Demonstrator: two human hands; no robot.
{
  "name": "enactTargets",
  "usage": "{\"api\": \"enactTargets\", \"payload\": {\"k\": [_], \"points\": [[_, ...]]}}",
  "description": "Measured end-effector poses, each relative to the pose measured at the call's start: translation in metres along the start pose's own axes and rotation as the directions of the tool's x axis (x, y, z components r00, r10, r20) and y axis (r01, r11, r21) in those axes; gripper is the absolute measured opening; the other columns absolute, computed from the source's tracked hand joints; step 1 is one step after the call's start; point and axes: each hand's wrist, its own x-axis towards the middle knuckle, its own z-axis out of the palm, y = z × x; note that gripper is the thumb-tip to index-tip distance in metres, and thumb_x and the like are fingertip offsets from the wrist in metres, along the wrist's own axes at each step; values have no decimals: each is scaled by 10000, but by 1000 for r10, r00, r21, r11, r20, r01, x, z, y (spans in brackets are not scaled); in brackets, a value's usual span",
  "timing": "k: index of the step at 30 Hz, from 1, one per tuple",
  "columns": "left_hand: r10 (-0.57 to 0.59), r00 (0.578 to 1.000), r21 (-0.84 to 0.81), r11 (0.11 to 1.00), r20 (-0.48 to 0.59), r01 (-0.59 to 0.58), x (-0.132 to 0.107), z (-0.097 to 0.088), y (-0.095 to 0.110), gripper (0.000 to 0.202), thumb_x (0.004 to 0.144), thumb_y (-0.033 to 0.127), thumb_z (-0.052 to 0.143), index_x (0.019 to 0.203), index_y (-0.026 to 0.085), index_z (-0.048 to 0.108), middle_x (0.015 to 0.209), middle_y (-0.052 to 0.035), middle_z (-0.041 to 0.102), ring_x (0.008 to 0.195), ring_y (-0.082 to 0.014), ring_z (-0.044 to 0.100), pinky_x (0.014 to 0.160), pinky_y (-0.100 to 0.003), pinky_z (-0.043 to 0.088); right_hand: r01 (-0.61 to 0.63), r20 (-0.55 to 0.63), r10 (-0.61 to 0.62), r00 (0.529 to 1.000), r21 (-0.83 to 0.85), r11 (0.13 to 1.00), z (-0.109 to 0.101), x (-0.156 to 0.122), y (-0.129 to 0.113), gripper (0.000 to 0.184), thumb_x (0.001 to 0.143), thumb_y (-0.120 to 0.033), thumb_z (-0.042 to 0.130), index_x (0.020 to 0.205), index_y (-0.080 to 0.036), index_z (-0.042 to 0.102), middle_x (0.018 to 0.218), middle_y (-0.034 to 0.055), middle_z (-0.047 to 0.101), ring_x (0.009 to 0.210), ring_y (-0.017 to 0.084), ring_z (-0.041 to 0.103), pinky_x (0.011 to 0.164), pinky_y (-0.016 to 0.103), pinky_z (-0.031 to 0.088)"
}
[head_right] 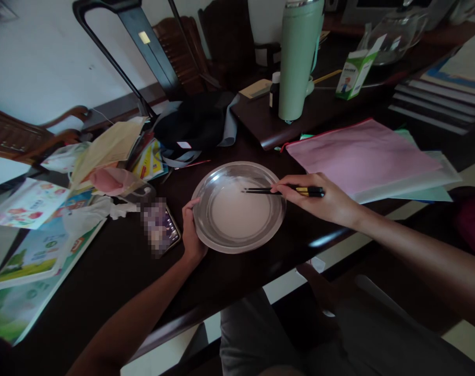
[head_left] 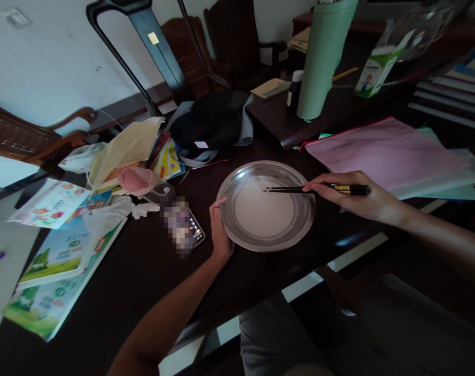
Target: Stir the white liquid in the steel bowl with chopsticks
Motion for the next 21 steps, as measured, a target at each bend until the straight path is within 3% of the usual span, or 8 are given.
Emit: {"api": "enactTargets", "payload": {"k": [5, 9, 15, 21], "points": [[-40, 999, -28, 999, -16, 39, -2, 4, 0, 496, 980, 709, 462, 1142, 295, 682, 1262, -45, 655, 1229, -238, 599, 1120, -390, 457, -70, -15, 69, 997, -39, 997, -27, -20, 3, 377, 945, -619, 622, 1039, -323, 836, 890, 23, 810, 774, 222, 729, 572, 325, 529], [-26, 1000, -60, 998, -13, 25, -5, 6, 3, 536, 949, 745, 492, 1150, 287, 683, 1251, -45, 657, 1212, -238, 593, 1106, -375, 461, -64, 68, 66, 995, -27, 998, -34, -28, 3, 378, 926, -643, 637, 1002, -340, 850, 958, 22, 836, 846, 255, 766, 653, 365, 602], [3, 1000, 1, 1000, -11, -3, -4, 7, 5, 564, 959, 758, 447, 1149, 276, 670, 1234, -48, 645, 1217, -235, 582, 1117, -370, 434, -22, 222, -12, 975, 150, 989, -3, -21, -4, 332, 966, -547, 630, 1024, -301, 845, 1101, 14, 844, 1037, 243, 793, 916, 347, 633], [17, 1000, -14, 1000, -5, -17, -3, 5, 3, 524, 979, 716, 453, 1156, 277, 678, 1231, -49, 651, 1208, -232, 593, 1099, -364, 450, 37, 152, -62, 986, 165, 986, 27, 0, -1, 323, 983, -509, 615, 1085, -290, 830, 1141, 13, 837, 1062, 241, 788, 912, 348, 631]]}}
